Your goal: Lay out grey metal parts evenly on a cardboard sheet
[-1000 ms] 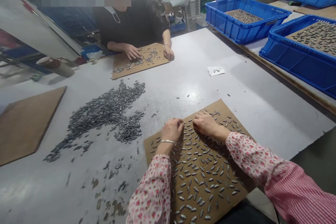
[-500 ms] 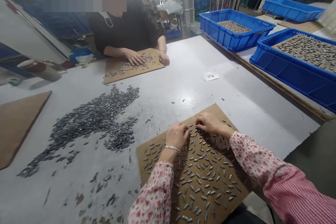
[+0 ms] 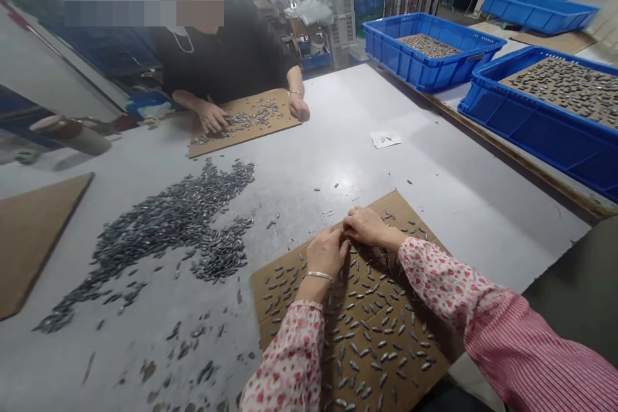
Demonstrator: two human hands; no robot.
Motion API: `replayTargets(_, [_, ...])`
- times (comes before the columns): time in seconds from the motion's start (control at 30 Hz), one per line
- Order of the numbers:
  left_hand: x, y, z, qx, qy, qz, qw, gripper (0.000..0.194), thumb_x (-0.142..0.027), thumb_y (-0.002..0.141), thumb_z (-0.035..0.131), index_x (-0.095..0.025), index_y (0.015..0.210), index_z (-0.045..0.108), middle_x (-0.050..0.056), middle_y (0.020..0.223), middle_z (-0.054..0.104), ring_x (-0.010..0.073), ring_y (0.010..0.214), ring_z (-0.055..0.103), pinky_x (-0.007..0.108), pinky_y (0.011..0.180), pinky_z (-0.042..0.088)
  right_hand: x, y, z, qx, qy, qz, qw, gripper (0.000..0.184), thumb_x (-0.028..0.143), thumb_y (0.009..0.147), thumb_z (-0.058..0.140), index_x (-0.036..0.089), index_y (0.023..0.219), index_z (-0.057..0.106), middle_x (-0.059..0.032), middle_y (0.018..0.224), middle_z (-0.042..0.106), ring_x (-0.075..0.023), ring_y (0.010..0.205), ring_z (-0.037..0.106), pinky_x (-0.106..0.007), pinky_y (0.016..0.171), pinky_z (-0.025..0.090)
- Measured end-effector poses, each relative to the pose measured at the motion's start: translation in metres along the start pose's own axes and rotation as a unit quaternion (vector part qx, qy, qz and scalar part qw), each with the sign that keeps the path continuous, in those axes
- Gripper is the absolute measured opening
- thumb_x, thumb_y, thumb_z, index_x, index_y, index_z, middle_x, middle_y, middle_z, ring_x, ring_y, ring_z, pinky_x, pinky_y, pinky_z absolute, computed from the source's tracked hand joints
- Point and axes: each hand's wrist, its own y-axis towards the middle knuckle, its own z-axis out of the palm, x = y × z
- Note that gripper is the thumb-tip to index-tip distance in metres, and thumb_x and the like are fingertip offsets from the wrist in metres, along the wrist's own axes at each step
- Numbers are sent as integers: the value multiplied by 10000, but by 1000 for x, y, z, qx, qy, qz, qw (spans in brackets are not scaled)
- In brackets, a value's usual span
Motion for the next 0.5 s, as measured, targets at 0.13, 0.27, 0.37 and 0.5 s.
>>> replayTargets(0.13, [18, -3, 4, -33, -71, -35, 996, 275, -397, 901, 448, -245, 952, 672, 48, 965, 653, 171, 881, 605, 262, 747, 445, -5, -15, -22, -5, 21, 32, 999, 181, 271, 892, 548, 178, 935, 697, -80, 936, 654, -180, 882, 557, -272, 743, 372])
replayTargets(0.27, [43, -9, 2, -76, -124, -65, 987, 256, -369, 881, 464, -243, 918, 684, 35, 958, 679, 161, 868, 612, 262, 798, 448, -21, -27, -22, 4, 23, 23, 999, 133, 271, 846, 608, 186, 872, 706, -64, 904, 673, -176, 869, 564, -266, 730, 369])
replayTargets(0.37, [63, -21, -1, -103, -149, -93, 979, 265, -386, 865, 462, -248, 904, 685, 20, 940, 691, 158, 845, 620, 255, 794, 453, -27, -28, -13, 15, 21, 11, 1000, 121, 274, 819, 635, 190, 862, 710, -59, 910, 685, -176, 872, 575, -260, 709, 369])
replayTargets(0.5, [94, -52, -1, -145, -167, -144, 964, 287, -446, 827, 477, -260, 905, 682, -2, 912, 699, 162, 819, 628, 253, 781, 464, -26, -22, -11, 31, 26, 16, 999, 130, 271, 824, 622, 197, 876, 715, -55, 924, 699, -168, 858, 597, -253, 707, 380])
